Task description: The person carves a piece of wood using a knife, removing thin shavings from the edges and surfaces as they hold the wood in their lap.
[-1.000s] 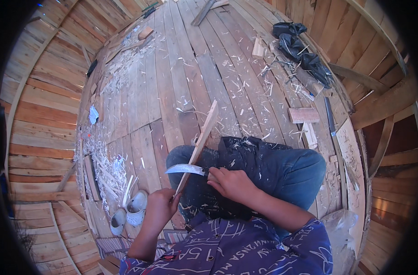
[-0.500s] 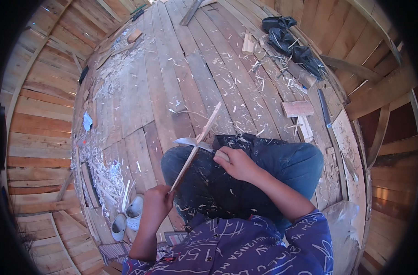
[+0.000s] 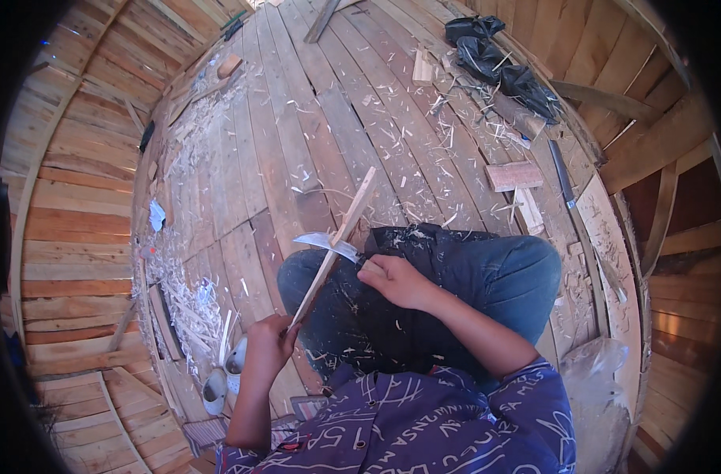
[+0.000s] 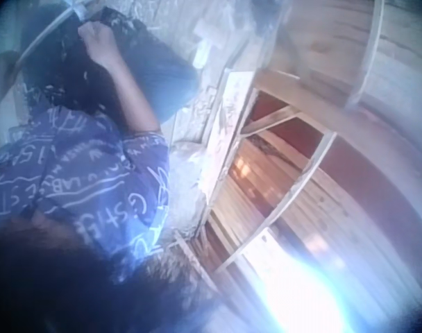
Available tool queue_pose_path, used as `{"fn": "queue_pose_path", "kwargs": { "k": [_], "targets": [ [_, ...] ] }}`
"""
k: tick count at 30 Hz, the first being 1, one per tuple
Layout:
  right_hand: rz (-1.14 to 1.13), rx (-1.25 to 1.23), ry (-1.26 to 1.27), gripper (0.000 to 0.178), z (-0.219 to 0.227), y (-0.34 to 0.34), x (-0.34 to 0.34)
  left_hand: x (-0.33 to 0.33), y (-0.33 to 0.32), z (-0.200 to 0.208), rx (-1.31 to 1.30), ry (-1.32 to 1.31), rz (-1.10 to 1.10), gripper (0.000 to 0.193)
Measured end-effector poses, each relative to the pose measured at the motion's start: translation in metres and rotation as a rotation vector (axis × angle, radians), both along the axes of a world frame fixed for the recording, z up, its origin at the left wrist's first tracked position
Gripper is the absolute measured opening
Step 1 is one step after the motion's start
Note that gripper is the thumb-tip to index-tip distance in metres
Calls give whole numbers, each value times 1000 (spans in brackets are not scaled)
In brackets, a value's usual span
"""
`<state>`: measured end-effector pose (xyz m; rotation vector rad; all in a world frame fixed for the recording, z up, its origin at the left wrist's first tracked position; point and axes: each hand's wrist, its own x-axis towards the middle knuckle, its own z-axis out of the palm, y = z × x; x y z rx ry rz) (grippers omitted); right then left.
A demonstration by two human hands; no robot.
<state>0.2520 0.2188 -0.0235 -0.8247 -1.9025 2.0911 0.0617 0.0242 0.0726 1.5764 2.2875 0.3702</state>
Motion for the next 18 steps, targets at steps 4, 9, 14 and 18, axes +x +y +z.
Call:
{"fn": "queue_pose_path", "kwargs": {
  "k": [4, 9, 14, 18],
  "targets": [
    [-67, 106, -51, 29, 11, -12, -1, 4, -3, -1, 19, 61, -18, 9],
    [-201, 442, 187, 24, -11, -30, -6, 3, -5, -6, 5, 92, -17, 8],
    [79, -384, -110, 29, 21, -3, 5, 4, -3, -2, 3, 55, 8, 6],
    [-126, 413, -103, 26, 18, -25, 3, 1, 0, -4, 41, 41, -7, 6]
  ]
}}
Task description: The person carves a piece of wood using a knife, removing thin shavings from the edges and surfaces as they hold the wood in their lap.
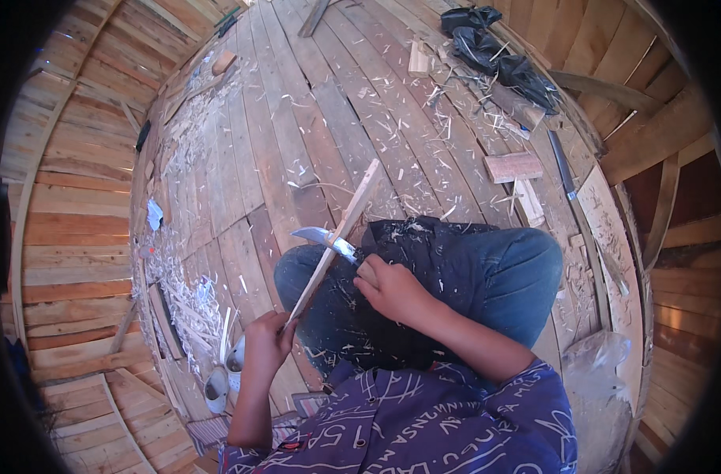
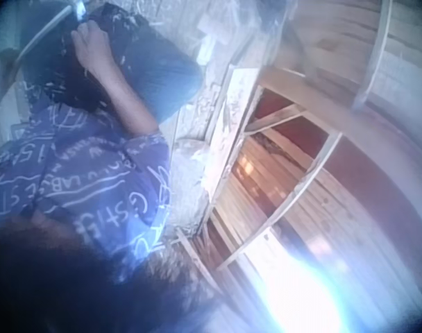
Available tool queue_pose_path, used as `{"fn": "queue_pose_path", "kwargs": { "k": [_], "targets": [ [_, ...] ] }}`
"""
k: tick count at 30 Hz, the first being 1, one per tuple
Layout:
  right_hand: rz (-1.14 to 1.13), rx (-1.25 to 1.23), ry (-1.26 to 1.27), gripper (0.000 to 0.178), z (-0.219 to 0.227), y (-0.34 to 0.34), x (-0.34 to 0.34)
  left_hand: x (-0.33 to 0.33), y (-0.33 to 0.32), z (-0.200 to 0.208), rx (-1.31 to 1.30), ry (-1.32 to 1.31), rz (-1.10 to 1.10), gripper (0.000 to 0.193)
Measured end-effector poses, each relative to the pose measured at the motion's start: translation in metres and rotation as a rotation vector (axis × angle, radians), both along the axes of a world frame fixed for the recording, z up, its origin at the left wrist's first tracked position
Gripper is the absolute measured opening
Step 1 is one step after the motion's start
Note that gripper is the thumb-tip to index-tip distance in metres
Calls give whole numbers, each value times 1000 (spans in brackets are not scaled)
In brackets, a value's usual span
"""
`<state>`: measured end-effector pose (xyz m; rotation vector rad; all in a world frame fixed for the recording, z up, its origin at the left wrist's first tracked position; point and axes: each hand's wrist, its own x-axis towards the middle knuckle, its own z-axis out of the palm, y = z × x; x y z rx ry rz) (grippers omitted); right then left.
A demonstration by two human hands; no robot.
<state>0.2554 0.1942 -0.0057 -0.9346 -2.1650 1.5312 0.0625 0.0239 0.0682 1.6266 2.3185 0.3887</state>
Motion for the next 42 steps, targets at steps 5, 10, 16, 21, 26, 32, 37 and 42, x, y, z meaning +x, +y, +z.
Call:
{"fn": "queue_pose_path", "kwargs": {
  "k": [5, 10, 16, 21, 26, 32, 37, 42],
  "targets": [
    [197, -177, -66, 26, 21, -9, 7, -1, -3, -2, -43, -17, 34, 6],
    [109, -236, 101, 25, 11, -19, 5, 1, -2, -1, -24, -45, 52, 7],
    [225, -242, 325, 23, -14, -11, 11, 3, -8, -8, 15, -29, 69, 8],
    [164, -643, 41, 21, 11, -14, 22, 2, -11, -12, 35, 45, 28, 8],
    [96, -353, 164, 25, -9, -10, 19, 5, -10, -8, 13, 23, 58, 10],
    [57, -398, 301, 21, -23, -37, 14, -2, -15, 5, 67, -18, 139, 16],
    [189, -811, 88, 17, 10, -19, 20, 0, -26, 14, 70, 22, 223, 18],
    [81, -841, 153, 16, 6, -25, 16, 1, -23, 14, 91, 67, 163, 17]
  ]
}}
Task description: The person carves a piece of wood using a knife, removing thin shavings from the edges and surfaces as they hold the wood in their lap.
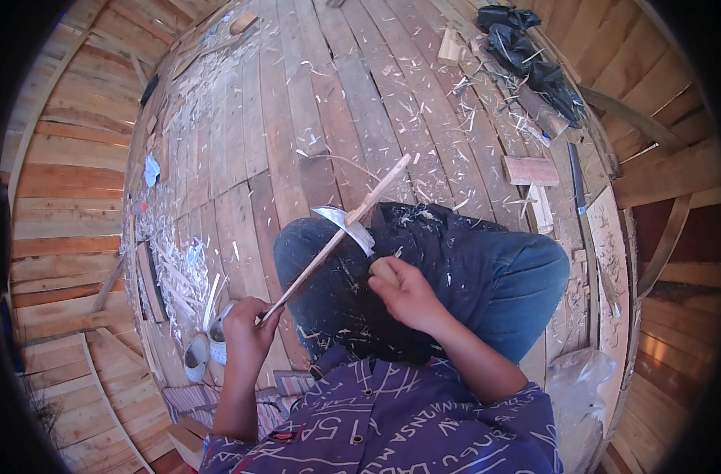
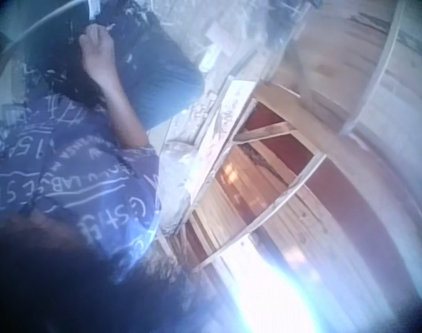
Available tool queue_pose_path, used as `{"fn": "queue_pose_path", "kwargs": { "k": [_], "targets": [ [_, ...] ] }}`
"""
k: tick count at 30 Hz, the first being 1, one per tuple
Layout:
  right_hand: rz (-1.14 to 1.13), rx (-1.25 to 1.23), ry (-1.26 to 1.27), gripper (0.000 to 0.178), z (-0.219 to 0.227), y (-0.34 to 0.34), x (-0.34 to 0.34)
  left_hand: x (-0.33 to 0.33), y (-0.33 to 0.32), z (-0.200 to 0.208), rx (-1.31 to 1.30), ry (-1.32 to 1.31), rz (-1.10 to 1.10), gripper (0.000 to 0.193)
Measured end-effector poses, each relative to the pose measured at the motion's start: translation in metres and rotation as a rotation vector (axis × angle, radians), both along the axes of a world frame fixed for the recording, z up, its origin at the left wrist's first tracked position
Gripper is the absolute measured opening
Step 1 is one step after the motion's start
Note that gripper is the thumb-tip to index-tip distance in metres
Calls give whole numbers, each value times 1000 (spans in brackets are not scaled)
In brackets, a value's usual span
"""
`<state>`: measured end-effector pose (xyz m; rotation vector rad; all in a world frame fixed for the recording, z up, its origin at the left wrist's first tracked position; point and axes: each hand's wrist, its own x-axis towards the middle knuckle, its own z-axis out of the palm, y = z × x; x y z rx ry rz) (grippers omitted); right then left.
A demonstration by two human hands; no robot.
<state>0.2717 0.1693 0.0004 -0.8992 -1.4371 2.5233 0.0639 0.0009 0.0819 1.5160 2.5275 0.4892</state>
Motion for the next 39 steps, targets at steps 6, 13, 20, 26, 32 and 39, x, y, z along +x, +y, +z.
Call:
{"fn": "queue_pose_path", "kwargs": {
  "k": [6, 13, 20, 26, 32, 39],
  "targets": [
    [59, -59, -5, 17, 2, 12, 7, -3, -6, -5, 17, -83, 10, 14],
    [-60, 113, 25, 16, -2, -18, -6, -5, -7, -11, 9, -84, 16, 16],
    [8, 19, -65, 17, 6, 6, 2, -6, -11, -16, 80, -102, -15, 16],
    [47, 193, 8, 15, 0, -6, 3, -4, -10, -17, 105, -123, 18, 18],
    [67, 420, 240, 16, -25, -18, -1, -5, -8, -20, 106, -97, -11, 18],
    [106, -61, -27, 17, 5, 9, 7, -5, -11, -18, 113, -114, 23, 14]
  ]
}}
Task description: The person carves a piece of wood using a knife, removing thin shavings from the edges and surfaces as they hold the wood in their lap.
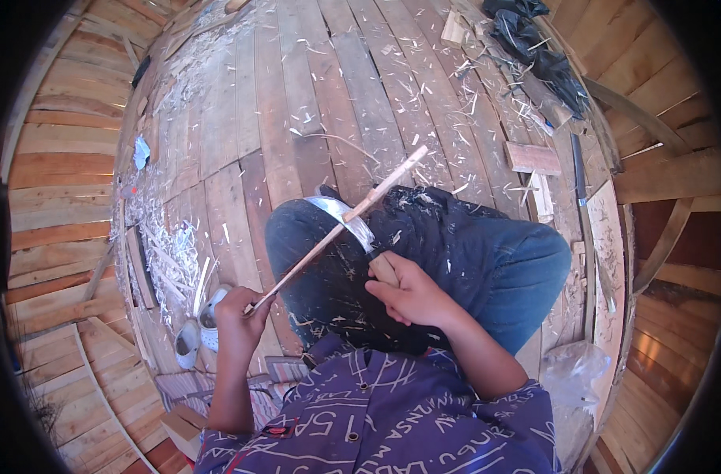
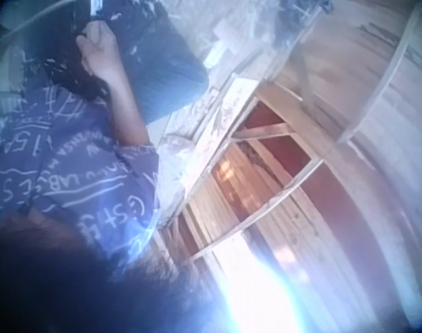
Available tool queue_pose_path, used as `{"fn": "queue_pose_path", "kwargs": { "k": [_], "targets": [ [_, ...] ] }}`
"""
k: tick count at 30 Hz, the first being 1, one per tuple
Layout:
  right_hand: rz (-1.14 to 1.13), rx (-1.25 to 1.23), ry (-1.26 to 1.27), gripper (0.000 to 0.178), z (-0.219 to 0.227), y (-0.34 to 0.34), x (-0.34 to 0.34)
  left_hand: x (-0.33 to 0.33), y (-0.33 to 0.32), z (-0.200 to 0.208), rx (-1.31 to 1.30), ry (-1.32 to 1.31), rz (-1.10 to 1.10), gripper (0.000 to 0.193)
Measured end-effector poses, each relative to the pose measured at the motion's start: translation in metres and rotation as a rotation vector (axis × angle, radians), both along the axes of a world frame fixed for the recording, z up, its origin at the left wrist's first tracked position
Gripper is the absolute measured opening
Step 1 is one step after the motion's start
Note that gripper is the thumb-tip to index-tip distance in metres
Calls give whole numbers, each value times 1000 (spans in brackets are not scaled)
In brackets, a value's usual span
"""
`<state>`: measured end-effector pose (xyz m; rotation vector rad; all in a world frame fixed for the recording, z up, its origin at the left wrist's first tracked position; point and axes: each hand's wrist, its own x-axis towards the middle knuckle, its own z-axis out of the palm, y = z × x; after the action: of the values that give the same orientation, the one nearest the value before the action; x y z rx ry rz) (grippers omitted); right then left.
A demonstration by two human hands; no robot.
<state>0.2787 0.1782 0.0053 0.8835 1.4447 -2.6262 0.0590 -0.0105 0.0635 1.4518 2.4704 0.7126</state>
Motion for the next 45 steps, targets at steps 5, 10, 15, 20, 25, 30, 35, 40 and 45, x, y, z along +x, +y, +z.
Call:
{"fn": "queue_pose_path", "kwargs": {
  "k": [5, 10, 15, 20, 25, 30, 35, 40, 45],
  "targets": [
    [-75, 77, -32, 19, 5, -18, -11, 3, 0, -4, -20, -6, 7, 13],
    [3, -3, 37, 19, 3, -3, -4, 6, 1, -7, 3, -22, 9, 14],
    [151, -89, 82, 14, 4, -5, -5, 17, 6, -12, 57, -43, -10, 16],
    [-161, -56, 33, 15, -1, -20, -15, 27, 8, -9, 18, -57, 14, 18],
    [208, -68, 84, 16, 1, -13, -2, 27, 1, -15, 32, -79, 28, 18],
    [-237, 37, -17, 13, -3, -3, 9, 27, -1, -12, 10, -105, 70, 18],
    [-123, -52, -46, 11, 9, 1, 34, 23, -4, -18, 19, -101, 56, 19],
    [-90, 3, -34, 12, 6, -5, 30, 25, 2, -16, 19, -123, 68, 20],
    [-149, 140, -62, 12, 3, -3, 27, 27, 0, -18, 21, -126, 55, 20]
  ]
}}
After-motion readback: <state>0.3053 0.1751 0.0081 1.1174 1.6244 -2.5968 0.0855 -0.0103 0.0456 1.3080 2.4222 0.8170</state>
